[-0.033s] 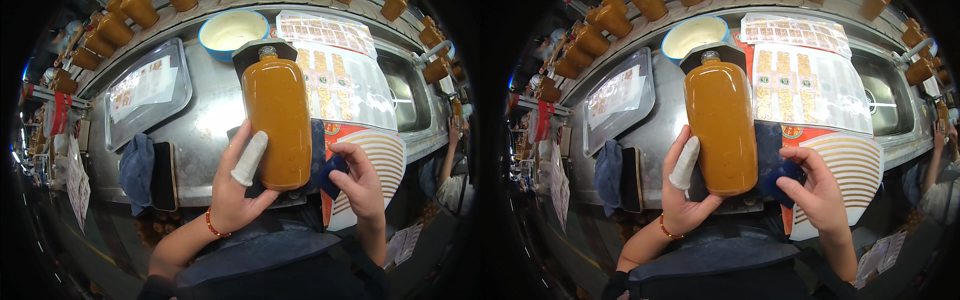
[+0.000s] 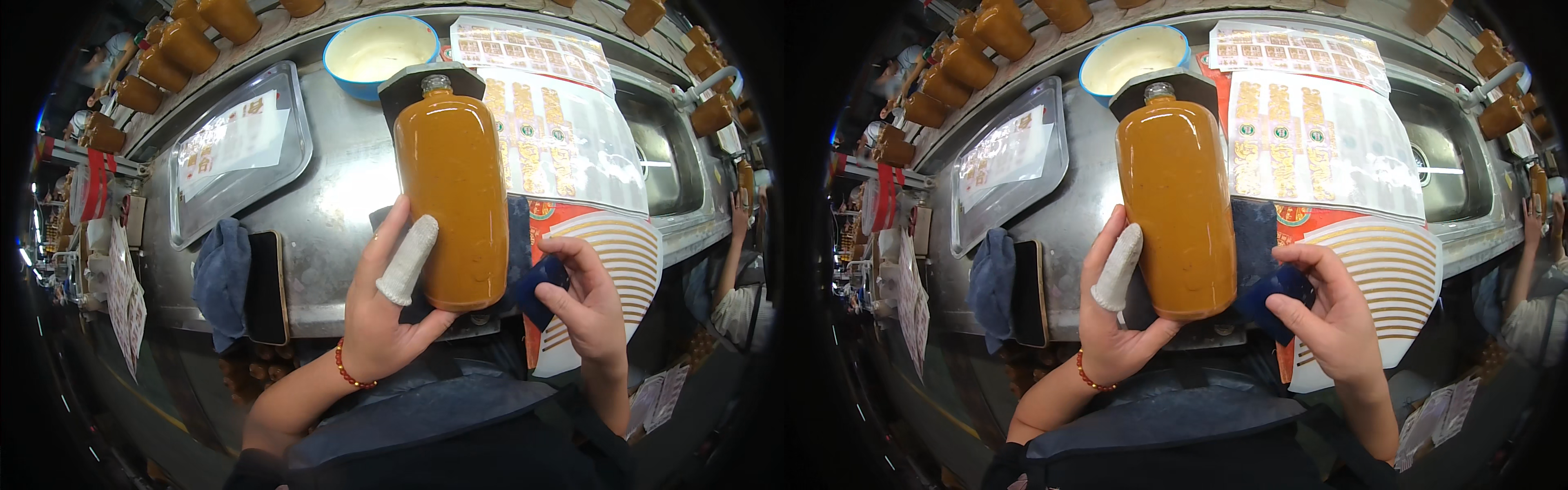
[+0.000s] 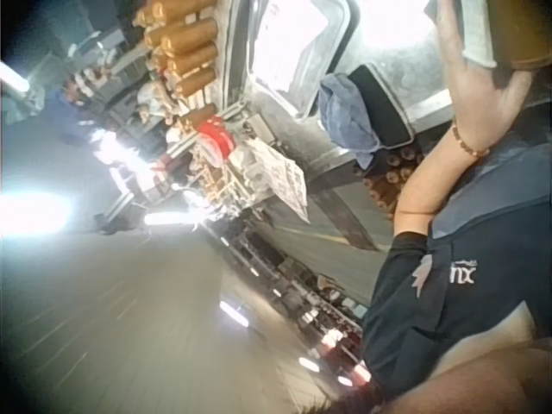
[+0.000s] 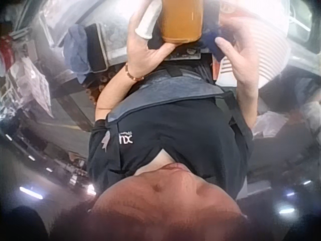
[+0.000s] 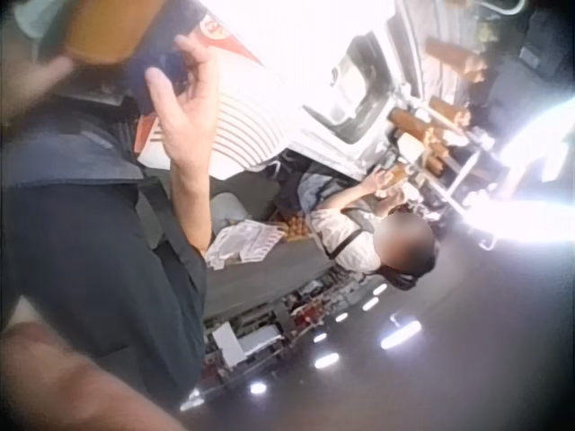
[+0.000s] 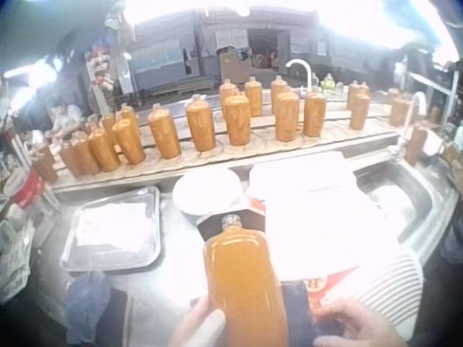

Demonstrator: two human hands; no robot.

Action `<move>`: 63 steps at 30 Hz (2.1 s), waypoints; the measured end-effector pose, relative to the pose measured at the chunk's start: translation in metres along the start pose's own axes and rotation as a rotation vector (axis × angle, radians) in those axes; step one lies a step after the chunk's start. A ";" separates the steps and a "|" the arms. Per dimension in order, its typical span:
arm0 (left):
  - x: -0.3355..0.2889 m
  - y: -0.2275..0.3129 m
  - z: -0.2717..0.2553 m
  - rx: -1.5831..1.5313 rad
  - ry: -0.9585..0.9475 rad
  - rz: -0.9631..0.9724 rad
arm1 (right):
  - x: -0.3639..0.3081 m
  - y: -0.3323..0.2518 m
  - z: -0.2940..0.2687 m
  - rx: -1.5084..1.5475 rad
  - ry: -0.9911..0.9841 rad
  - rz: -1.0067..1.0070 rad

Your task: The person wipes a brown bottle with a blue cloth, then applies a sticker label to the bottle's surface. The person smooths the label and continues wiping the bottle before placing it on a nearby conveyor belt.

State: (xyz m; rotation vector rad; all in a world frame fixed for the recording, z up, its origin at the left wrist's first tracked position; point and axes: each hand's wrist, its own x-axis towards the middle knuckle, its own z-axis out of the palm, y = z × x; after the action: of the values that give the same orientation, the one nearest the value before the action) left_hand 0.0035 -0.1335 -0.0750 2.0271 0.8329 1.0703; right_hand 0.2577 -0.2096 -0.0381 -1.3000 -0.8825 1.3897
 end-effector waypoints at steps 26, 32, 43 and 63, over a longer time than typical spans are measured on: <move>-0.003 0.003 -0.004 0.009 0.047 -0.032 | -0.018 -0.004 0.026 -0.107 -0.006 -0.010; -0.006 0.006 -0.004 0.011 0.015 -0.029 | -0.019 -0.007 0.029 -0.078 -0.008 -0.021; -0.006 0.010 -0.004 0.047 -0.044 0.011 | -0.028 -0.006 0.021 -0.062 0.004 -0.008; -0.012 0.014 -0.015 -0.057 0.026 -0.054 | -0.021 -0.009 0.046 -0.133 0.003 -0.041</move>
State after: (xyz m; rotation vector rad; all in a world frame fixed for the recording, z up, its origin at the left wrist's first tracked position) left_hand -0.0122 -0.1469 -0.0621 1.9362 0.8560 1.0798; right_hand 0.2122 -0.2220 -0.0169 -1.3756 -1.0088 1.3153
